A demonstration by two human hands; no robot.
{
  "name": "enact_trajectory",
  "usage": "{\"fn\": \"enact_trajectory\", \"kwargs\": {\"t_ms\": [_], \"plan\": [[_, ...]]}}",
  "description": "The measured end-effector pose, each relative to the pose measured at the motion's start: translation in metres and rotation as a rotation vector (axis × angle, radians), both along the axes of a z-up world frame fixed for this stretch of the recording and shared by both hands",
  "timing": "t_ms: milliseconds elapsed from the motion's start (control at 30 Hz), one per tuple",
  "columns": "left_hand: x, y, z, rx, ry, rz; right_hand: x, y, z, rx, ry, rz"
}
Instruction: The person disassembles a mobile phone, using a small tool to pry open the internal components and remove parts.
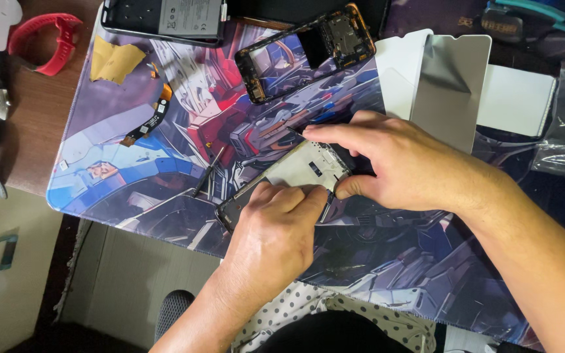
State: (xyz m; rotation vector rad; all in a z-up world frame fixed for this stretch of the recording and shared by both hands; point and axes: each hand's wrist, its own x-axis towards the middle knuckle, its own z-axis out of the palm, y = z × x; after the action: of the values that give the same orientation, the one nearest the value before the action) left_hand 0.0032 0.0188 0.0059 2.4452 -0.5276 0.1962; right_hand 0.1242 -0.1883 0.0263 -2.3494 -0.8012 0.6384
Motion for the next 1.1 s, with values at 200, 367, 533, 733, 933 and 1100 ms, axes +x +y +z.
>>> {"fn": "enact_trajectory", "kwargs": {"t_ms": [200, 367, 533, 733, 933, 1100], "plan": [[0.0, -0.002, -0.002, 0.002, -0.041, 0.0, -0.002, -0.002, -0.004, 0.047, -0.024, 0.002], [0.004, 0.002, 0.002, -0.03, -0.006, -0.056, -0.004, -0.005, -0.01, 0.073, -0.078, 0.019], [0.01, 0.017, 0.006, -0.04, 0.027, -0.147, -0.004, -0.008, -0.012, 0.071, -0.036, 0.007], [0.011, 0.008, 0.004, -0.023, 0.028, -0.092, -0.001, -0.009, -0.018, 0.188, -0.093, 0.045], [0.007, -0.002, 0.001, -0.071, -0.045, -0.038, -0.003, -0.007, -0.014, 0.148, -0.077, 0.044], [0.012, 0.017, 0.007, -0.104, 0.014, -0.11, -0.004, -0.009, -0.015, 0.171, -0.089, 0.045]]}}
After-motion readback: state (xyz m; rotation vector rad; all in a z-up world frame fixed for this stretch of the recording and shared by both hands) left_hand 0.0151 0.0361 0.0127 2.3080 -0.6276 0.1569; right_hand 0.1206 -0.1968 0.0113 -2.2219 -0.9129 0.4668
